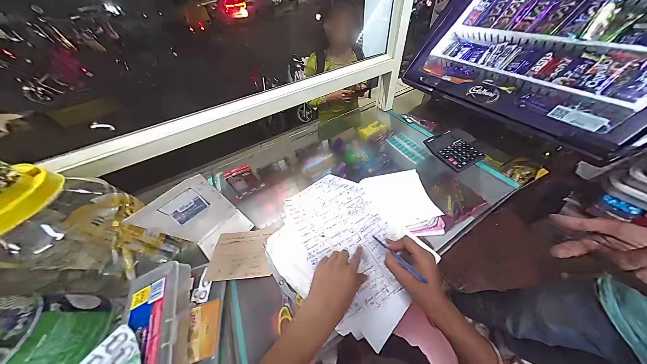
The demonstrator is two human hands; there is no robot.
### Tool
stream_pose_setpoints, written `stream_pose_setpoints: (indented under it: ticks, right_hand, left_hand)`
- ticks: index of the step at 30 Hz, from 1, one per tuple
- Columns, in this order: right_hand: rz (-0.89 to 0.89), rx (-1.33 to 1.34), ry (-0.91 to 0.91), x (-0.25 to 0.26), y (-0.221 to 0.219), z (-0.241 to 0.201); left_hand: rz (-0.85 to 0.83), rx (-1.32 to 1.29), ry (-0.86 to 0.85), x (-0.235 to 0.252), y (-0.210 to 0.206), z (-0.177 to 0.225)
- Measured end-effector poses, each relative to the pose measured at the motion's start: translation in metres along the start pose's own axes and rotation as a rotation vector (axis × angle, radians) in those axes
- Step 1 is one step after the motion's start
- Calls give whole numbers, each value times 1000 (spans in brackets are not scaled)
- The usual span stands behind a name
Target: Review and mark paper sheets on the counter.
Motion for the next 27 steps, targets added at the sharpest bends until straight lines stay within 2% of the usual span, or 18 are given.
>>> stream_pose_setpoints:
  ticks: [2,6,10,15,17,20,24,27]
  right_hand:
    - [-3,-63,10,-5,4,-2]
    - [19,-82,29,2,4,-1]
    - [-37,-106,78,14,-11,-1]
    - [42,-102,79,5,-4,-3]
    - [18,-115,81,0,-6,-1]
    - [15,-130,100,0,-8,0]
    - [4,-151,88,-1,-9,-1]
    - [9,-161,101,-3,-10,-2]
  left_hand:
    - [-56,-7,15,1,-9,-2]
    - [34,-53,-42,0,-14,-7]
    - [77,-59,-69,0,-13,-9]
    - [117,-58,-88,-1,-12,-9]
    - [124,-52,-95,-1,-13,-8]
    - [126,-50,-86,-1,-12,-8]
    - [49,-51,-47,-1,-15,-8]
    - [66,-59,-61,-1,-15,-9]
Point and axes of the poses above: each hand's wrist, its own x-axis towards the middle knuckle, its own y-axis out of the back of the hand, z = x × y, the point moved 8 cm from there along x, towards the middle knuckle, and after that the axes turned 5 degrees about -x, right-handed, at the moved point
